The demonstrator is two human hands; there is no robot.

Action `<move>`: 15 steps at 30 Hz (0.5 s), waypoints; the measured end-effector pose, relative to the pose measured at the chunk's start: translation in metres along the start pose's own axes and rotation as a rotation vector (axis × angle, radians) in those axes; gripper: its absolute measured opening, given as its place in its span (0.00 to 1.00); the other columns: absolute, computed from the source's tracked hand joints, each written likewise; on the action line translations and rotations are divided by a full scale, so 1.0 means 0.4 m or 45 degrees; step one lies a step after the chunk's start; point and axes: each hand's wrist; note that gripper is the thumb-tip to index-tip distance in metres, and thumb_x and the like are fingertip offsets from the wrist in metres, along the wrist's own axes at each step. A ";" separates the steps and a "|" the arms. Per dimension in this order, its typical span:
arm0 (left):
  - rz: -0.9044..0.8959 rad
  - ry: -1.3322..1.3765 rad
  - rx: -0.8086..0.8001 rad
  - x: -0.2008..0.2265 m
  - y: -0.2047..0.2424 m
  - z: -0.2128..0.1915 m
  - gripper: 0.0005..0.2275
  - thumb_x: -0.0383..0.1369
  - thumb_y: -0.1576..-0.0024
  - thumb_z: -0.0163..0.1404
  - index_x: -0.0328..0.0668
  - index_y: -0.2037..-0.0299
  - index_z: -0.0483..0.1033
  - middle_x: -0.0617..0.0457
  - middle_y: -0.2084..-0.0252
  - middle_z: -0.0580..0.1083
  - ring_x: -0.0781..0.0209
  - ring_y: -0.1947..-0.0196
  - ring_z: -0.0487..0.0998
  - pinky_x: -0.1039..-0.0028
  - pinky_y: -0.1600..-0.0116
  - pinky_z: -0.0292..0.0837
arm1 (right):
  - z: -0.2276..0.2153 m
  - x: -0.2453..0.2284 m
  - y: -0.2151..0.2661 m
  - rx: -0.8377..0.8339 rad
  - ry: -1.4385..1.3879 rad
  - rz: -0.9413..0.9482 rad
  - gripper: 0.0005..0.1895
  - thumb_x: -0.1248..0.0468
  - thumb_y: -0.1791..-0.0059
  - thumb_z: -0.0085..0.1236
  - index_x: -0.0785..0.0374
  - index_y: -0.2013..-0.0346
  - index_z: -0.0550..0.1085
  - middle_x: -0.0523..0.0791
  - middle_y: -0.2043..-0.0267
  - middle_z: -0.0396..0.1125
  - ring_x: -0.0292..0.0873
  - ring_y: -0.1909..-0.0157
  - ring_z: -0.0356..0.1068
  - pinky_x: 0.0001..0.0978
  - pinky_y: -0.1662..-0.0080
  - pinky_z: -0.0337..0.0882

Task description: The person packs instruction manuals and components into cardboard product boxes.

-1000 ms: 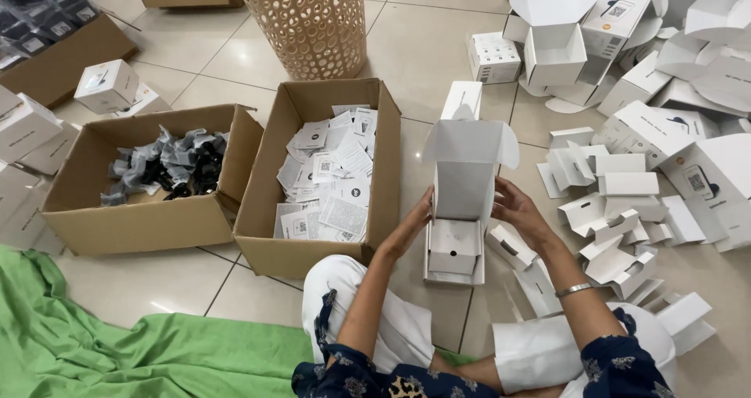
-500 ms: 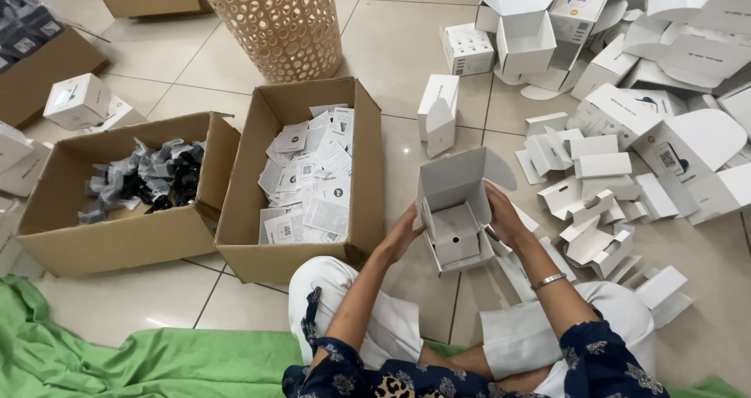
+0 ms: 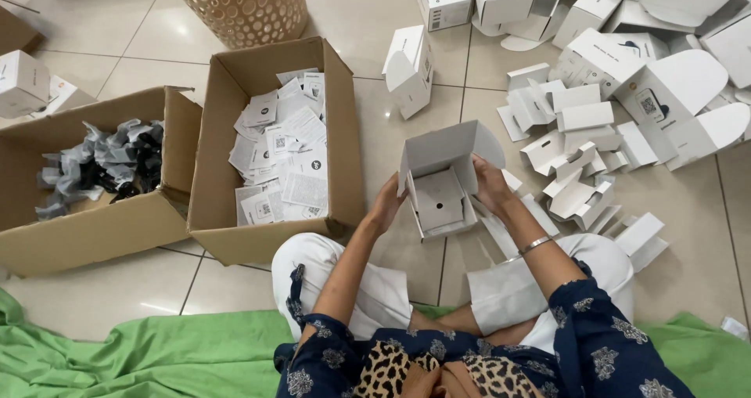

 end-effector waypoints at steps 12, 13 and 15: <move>-0.105 -0.129 0.037 0.000 0.005 0.029 0.26 0.53 0.36 0.40 0.46 0.36 0.67 0.61 0.38 0.67 0.65 0.34 0.60 0.66 0.29 0.48 | -0.143 0.131 -0.017 0.297 -0.126 0.040 0.18 0.51 0.43 0.46 0.54 0.42 0.68 0.38 0.45 0.69 0.33 0.43 0.68 0.32 0.37 0.69; -0.070 -0.138 0.024 -0.025 -0.007 0.011 0.26 0.53 0.35 0.40 0.45 0.33 0.66 0.57 0.37 0.67 0.61 0.35 0.60 0.64 0.28 0.48 | -0.119 0.112 -0.013 0.258 -0.105 0.000 0.18 0.52 0.42 0.48 0.57 0.42 0.69 0.39 0.47 0.69 0.34 0.45 0.68 0.32 0.39 0.69; -0.035 -0.144 0.015 -0.031 -0.006 0.007 0.27 0.53 0.34 0.41 0.45 0.31 0.66 0.53 0.37 0.66 0.57 0.36 0.60 0.62 0.28 0.49 | -0.097 0.097 -0.012 0.217 -0.082 -0.036 0.17 0.53 0.41 0.50 0.59 0.43 0.70 0.40 0.48 0.70 0.35 0.46 0.68 0.33 0.41 0.69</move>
Point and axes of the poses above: each hand's wrist, its own y-axis away from the middle knuckle, its own z-axis out of the palm, x = y × z
